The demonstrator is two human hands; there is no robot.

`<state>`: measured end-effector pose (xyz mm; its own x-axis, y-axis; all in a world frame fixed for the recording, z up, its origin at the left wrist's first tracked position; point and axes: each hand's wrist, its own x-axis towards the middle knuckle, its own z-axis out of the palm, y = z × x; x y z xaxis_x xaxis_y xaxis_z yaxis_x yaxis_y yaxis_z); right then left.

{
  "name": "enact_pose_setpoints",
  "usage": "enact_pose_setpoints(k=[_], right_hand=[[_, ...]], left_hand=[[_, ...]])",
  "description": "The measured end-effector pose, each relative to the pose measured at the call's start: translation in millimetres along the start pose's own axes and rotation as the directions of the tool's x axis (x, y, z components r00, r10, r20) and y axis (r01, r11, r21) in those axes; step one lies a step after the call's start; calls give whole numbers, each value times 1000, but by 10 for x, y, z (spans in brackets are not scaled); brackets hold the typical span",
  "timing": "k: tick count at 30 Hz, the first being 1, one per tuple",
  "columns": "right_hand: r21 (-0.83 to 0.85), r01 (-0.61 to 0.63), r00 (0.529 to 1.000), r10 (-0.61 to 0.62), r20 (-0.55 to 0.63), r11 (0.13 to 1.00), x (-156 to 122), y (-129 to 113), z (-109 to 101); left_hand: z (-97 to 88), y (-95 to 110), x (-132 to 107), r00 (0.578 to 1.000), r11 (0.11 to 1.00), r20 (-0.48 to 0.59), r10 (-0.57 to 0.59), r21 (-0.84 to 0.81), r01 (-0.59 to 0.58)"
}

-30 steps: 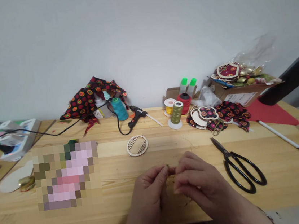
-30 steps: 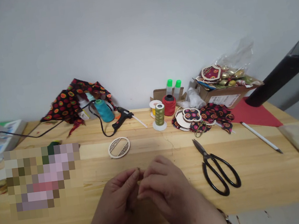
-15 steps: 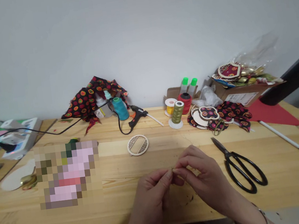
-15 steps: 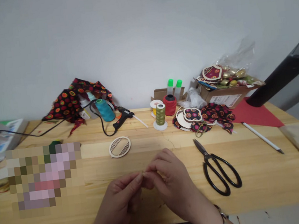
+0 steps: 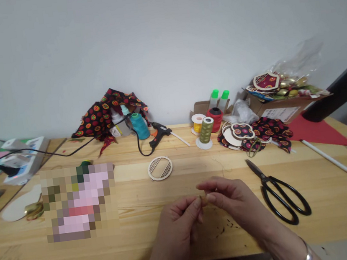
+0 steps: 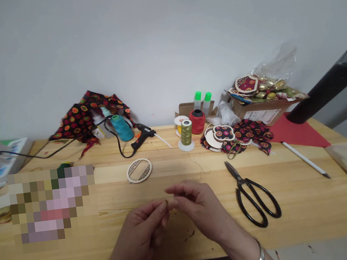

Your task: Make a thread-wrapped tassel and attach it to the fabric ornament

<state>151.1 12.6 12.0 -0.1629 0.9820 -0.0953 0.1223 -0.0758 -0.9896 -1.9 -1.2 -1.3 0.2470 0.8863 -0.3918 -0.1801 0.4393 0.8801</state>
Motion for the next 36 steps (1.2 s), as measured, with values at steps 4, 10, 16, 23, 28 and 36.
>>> enact_pose_setpoints(k=[4,10,16,23,28,36], right_hand=[[102,-50,996,42,82,994,34,34,-28],[158,-43,991,22,132,986,74,35,-33],[131,-19,999,13,40,991,61,34,-14],[109,-70,997,73,-24,992,58,-27,-2],[78,-81,994,87,-73,994,81,-22,-36],[62,-41,996,45,-81,997,90,-42,-31]], left_hand=[[10,10,2,1000,1000,9,-6,23,6],[22,16,-5,1000,997,8,-21,80,21],[19,8,-20,998,999,30,-49,2,49],[46,29,-15,991,950,84,-103,-288,123],[64,1,4,992,934,47,-119,-334,128],[66,-8,-10,994,954,57,-90,-281,103]])
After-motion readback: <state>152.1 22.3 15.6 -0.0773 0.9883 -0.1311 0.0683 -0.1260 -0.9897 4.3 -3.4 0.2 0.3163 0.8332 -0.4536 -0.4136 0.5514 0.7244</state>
